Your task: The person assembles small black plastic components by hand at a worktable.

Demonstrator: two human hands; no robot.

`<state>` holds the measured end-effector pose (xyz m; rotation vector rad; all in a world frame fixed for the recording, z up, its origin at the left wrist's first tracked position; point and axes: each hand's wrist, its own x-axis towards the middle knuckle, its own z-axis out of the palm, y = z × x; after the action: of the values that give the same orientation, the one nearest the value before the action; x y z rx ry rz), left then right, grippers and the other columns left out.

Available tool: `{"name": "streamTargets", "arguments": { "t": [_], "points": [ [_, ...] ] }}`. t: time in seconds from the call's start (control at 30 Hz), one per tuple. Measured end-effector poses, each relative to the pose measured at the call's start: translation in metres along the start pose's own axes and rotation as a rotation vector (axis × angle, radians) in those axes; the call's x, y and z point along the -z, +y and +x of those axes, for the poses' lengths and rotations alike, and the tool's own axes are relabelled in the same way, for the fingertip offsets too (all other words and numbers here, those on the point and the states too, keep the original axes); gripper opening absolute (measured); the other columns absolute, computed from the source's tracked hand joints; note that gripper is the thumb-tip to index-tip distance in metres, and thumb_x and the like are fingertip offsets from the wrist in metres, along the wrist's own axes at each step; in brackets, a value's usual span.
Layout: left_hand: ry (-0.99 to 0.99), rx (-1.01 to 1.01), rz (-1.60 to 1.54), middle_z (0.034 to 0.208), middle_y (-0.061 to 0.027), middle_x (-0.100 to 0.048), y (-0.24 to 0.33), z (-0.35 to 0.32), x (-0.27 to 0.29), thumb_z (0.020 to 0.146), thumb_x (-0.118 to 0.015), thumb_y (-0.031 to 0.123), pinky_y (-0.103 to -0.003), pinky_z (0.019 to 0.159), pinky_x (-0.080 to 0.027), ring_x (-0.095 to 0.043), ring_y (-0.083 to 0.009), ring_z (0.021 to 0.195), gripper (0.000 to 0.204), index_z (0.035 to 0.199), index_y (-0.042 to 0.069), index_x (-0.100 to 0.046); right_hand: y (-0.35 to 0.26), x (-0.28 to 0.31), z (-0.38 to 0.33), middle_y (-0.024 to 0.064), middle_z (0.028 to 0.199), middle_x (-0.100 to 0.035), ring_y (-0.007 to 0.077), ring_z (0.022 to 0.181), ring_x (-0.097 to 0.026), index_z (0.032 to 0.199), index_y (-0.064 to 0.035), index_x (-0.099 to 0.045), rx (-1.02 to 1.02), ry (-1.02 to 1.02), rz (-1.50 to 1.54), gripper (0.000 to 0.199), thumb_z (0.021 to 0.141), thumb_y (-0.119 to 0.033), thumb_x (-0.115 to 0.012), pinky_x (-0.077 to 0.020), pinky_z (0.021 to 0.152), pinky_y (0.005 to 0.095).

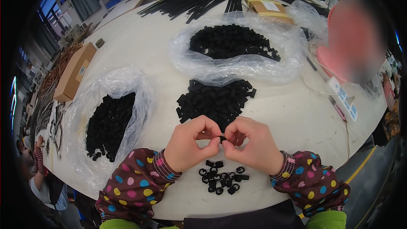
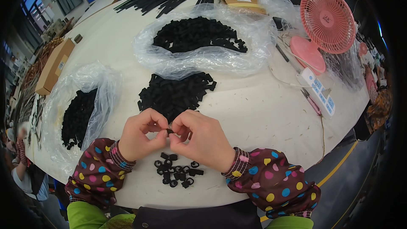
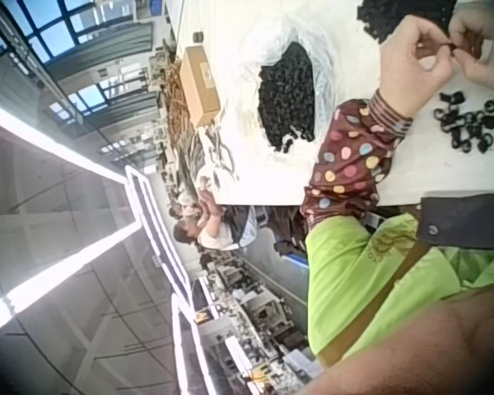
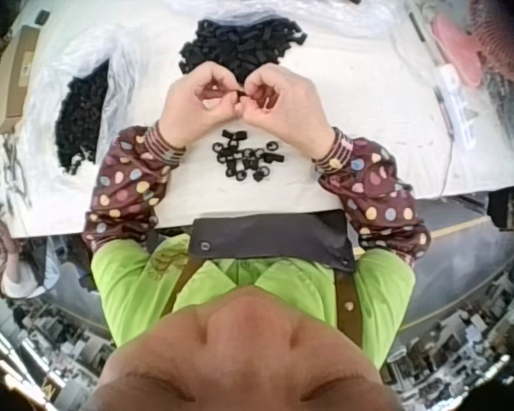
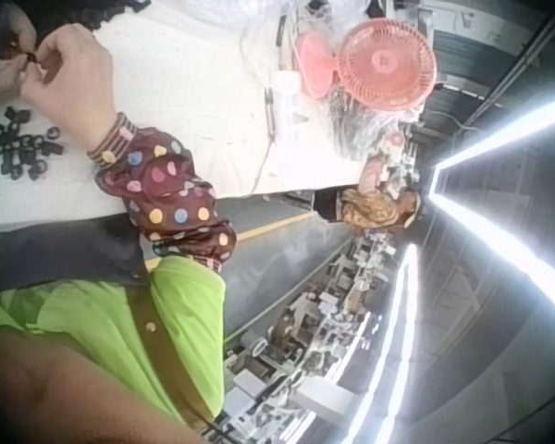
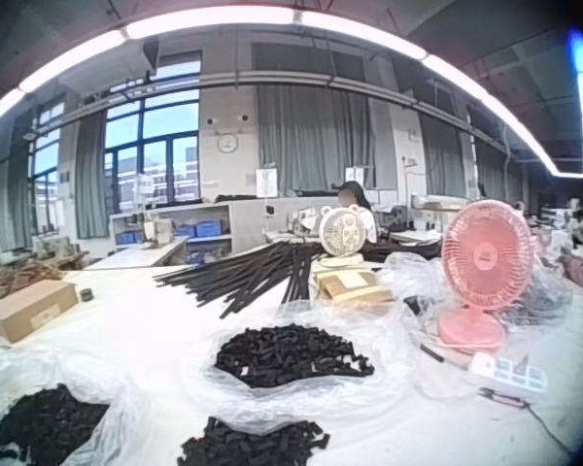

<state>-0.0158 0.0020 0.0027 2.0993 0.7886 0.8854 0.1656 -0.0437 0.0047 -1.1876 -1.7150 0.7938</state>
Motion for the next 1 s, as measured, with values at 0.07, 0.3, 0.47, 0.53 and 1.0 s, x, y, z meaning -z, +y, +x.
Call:
{"name": "streamTargets", "arguments": {
  "t": [0.07, 0.3, 0.47, 0.53, 1.0],
  "points": [
    [-0.247, 0.454, -0.712, 0.085, -0.0034, -0.061, -0.007, 0.001, 0.009, 0.082, -0.061, 0.004, -0.025, 0.076, -0.051, -0.062, -0.0125, 0.08, 0.013, 0.094, 0.002, -0.054, -0.001, 0.003, 0.001, 0.0016, 0.07, -0.058, 0.0081, 0.062, -0.06, 0.079, -0.0032, -0.056, -0.06, -0.066, 0.072, 0.013, 0.072, -0.006, -0.067, -0.0482, 0.055, 0.0206],
    [-0.387, 0.553, -1.195, 0.091, -0.0075, -0.062, -0.01, 0.002, 0.013, 0.085, -0.06, 0.006, -0.027, 0.08, -0.053, -0.063, -0.0153, 0.086, 0.013, 0.096, 0.002, -0.053, -0.004, 0.008, 0.001, 0.0016, 0.076, -0.062, 0.0051, 0.064, -0.059, 0.082, -0.0004, -0.056, -0.348, -0.136, 0.571, 0.008, 0.078, -0.003, -0.062, -0.0476, 0.055, 0.0188],
    [-0.424, 0.464, -1.119, 0.09, -0.0095, -0.062, -0.011, -0.002, 0.012, 0.084, -0.061, 0.004, -0.025, 0.076, -0.054, -0.064, -0.0163, 0.086, 0.012, 0.092, 0.001, -0.053, -0.002, 0.009, -0.001, 0.002, 0.075, -0.061, 0.0054, 0.066, -0.06, 0.085, -0.0004, -0.056, -0.418, -0.269, 0.709, 0.007, 0.08, -0.002, -0.06, -0.0478, 0.059, 0.0176],
    [-0.383, 0.413, -1.041, 0.089, -0.0077, -0.061, -0.006, -0.003, 0.01, 0.084, -0.061, 0.003, -0.025, 0.076, -0.053, -0.064, -0.0155, 0.086, 0.011, 0.091, 0.001, -0.053, -0.001, 0.008, -0.001, 0.0018, 0.076, -0.061, 0.0053, 0.066, -0.06, 0.085, -0.0005, -0.055, -0.403, -0.26, 0.693, 0.007, 0.08, -0.002, -0.06, -0.048, 0.059, 0.0175],
    [0.068, 0.183, -0.255, 0.084, -0.0035, -0.056, 0.007, -0.007, -0.013, 0.077, -0.063, 0.0, -0.023, 0.067, -0.051, -0.059, -0.0097, 0.073, 0.016, 0.086, 0.002, -0.051, 0.004, -0.012, -0.005, 0.0014, 0.07, -0.053, 0.0163, 0.055, -0.056, 0.075, -0.0072, -0.053, 0.277, 0.174, -0.326, 0.013, 0.067, -0.006, -0.064, -0.0441, 0.047, 0.027]
  ]
}}
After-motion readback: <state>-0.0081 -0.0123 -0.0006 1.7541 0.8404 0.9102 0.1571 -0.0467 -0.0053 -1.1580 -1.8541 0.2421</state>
